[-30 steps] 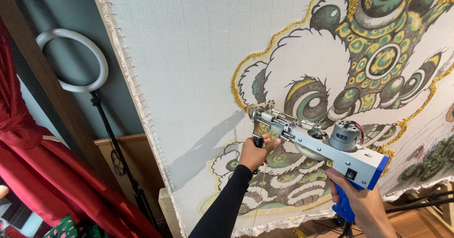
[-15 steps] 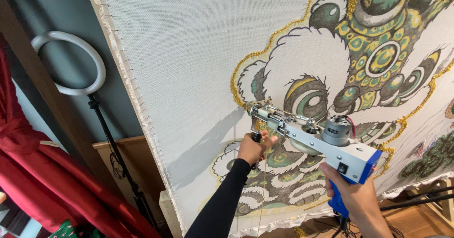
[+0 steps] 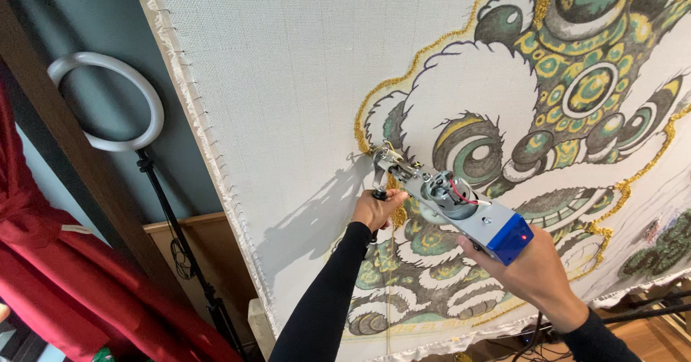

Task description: The person uses a tufting gun to apply yarn to a canvas, following a pre-drawn lion design, and manually feeds thread into the tool.

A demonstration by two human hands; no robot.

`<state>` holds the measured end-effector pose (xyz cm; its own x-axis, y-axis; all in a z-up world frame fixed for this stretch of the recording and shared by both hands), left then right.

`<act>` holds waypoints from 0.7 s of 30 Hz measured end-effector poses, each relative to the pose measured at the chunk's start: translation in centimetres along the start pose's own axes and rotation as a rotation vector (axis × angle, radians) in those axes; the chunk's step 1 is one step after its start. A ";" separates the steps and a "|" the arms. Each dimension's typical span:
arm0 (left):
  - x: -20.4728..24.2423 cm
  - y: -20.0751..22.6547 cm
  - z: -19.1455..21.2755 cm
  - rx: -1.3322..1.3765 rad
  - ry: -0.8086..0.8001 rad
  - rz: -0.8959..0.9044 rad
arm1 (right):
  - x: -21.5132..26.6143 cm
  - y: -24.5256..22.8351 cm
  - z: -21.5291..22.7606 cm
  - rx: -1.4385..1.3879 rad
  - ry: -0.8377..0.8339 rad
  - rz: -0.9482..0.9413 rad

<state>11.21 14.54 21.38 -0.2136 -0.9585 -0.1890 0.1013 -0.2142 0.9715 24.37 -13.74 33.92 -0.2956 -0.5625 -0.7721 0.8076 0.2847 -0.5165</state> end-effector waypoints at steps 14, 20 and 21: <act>-1.8 -0.3 0.1 -0.017 0.002 -0.023 | -1.1 1.0 -1.2 0.151 -0.055 -0.056; -1.8 -0.5 -0.1 0.032 -0.016 -0.030 | -0.8 2.9 -1.5 0.227 -0.114 -0.164; -2.0 -0.8 -0.4 0.080 -0.022 -0.015 | -0.6 3.8 -1.6 0.259 -0.149 -0.239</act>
<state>11.91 16.53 20.97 -0.2363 -0.9507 -0.2010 0.0199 -0.2115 0.9772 26.83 -11.09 31.85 -0.4290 -0.7016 -0.5689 0.8328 -0.0632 -0.5500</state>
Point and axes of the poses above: each hand's wrist, its own x-axis away from the middle knuckle, its own z-axis out of the back of the hand, y = z × x, the point moved 4 cm from there along -x, towards the middle knuckle, and after that the axes turned 13 degrees about y, right-handed, at the moved point
